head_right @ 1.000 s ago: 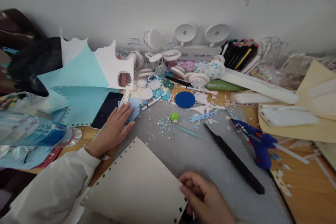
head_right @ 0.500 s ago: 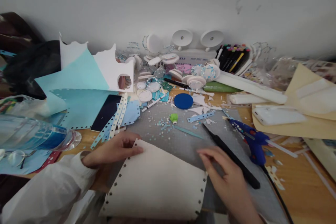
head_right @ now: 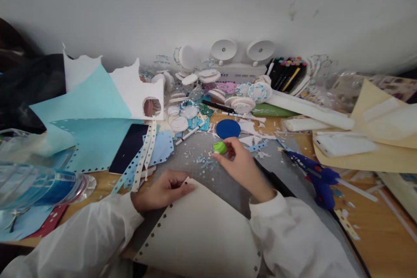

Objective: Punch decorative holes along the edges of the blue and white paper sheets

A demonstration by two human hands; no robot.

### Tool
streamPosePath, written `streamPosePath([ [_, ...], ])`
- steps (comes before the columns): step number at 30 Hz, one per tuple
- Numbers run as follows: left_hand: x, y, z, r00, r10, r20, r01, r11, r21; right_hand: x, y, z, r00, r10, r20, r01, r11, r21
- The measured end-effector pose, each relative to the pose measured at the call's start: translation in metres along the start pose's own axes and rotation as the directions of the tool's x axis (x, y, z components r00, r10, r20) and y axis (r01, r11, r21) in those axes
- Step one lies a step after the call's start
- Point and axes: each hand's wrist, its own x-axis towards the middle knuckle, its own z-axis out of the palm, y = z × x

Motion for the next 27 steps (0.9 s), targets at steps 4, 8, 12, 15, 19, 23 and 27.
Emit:
streamPosePath([
  [4,-0.002,0.005,-0.002,0.997,-0.059,-0.052,0.058,0.998,-0.017,-0.014,-0.020,-0.010,0.980,0.104,0.170,-0.182,0.812,0.555],
  [8,-0.004,0.009,-0.006,0.989,-0.051,-0.140,0.058,0.997,0.045,-0.023,-0.034,-0.005,0.957,0.074,0.279,-0.257,0.660,0.706],
  [12,-0.006,0.010,-0.008,0.992,0.040,-0.123,-0.022,0.989,0.146,-0.033,-0.035,0.007,0.974,0.021,0.226,-0.154,0.792,0.590],
  [15,-0.007,0.008,-0.007,0.985,0.113,-0.129,-0.078,0.966,0.247,-0.040,-0.035,0.011,0.963,-0.129,0.237,0.030,0.924,0.382],
  [19,-0.008,0.006,-0.004,0.967,0.191,-0.169,-0.121,0.927,0.355,-0.044,-0.034,0.016,0.912,-0.292,0.287,0.237,0.948,0.211],
  [23,-0.008,0.006,-0.004,0.956,0.239,-0.169,-0.154,0.903,0.402,-0.043,-0.033,0.022,0.899,-0.327,0.291,0.289,0.943,0.167],
  [27,-0.008,0.006,-0.004,0.941,0.295,-0.164,-0.210,0.892,0.401,-0.042,-0.030,0.023,0.901,-0.304,0.310,0.244,0.945,0.217],
])
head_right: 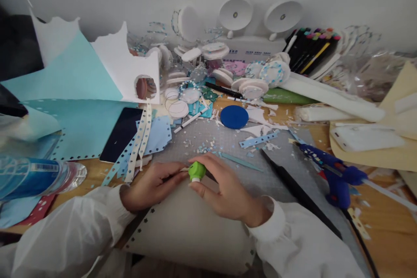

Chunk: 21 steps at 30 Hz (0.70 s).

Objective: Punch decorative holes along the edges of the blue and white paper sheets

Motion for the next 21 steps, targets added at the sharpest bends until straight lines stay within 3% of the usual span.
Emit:
streamPosePath([
  [4,0.0008,0.0016,-0.0015,0.998,-0.040,-0.049,0.043,0.997,0.058,-0.0006,0.0020,-0.0009,0.998,0.067,-0.009,-0.067,0.997,0.049],
  [11,-0.0002,0.0079,-0.0044,0.998,-0.062,-0.027,0.065,0.986,0.155,0.0016,0.0028,0.0033,0.997,0.071,0.030,-0.072,0.996,0.046],
  [18,0.0009,0.0057,-0.0052,0.995,-0.098,0.034,0.097,0.995,0.023,0.0017,0.0029,0.0041,0.997,0.080,0.006,-0.080,0.996,0.025],
  [21,-0.0003,0.0019,-0.0045,0.994,-0.107,-0.003,0.107,0.994,0.038,0.0007,0.0041,0.0038,0.996,0.087,-0.015,-0.087,0.996,0.018],
])
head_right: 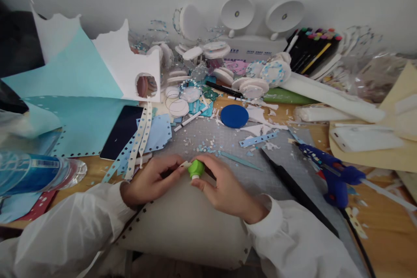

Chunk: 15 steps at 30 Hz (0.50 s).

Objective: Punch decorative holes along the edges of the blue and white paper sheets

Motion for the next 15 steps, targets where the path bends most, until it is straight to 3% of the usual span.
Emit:
streamPosePath([
  [9,-0.0022,-0.0031,0.0011,0.997,0.079,-0.022,-0.077,0.994,0.076,-0.0001,-0.0008,0.0016,1.000,0.001,-0.001,-0.001,1.000,0.010],
  [15,-0.0028,-0.0043,0.0014,0.994,0.109,-0.031,-0.106,0.991,0.078,0.0001,0.0003,0.0013,0.997,0.077,0.001,-0.077,0.996,0.039],
])
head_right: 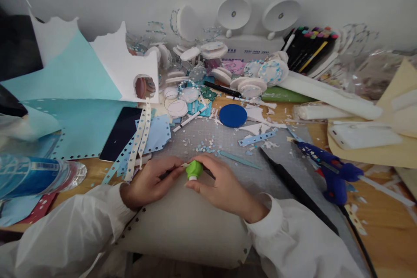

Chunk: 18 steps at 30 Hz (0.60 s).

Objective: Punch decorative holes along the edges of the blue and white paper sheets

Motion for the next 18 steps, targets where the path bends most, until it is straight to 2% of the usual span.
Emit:
streamPosePath([
  [12,0.0009,0.0074,-0.0010,0.998,0.030,0.046,-0.035,0.993,0.114,0.0020,-0.0091,0.0036,0.998,0.025,-0.051,-0.025,1.000,0.005],
  [18,-0.0011,0.0066,-0.0043,0.999,0.020,0.042,-0.023,0.997,0.077,0.0016,-0.0091,0.0041,0.997,-0.009,-0.070,0.008,1.000,-0.014],
])
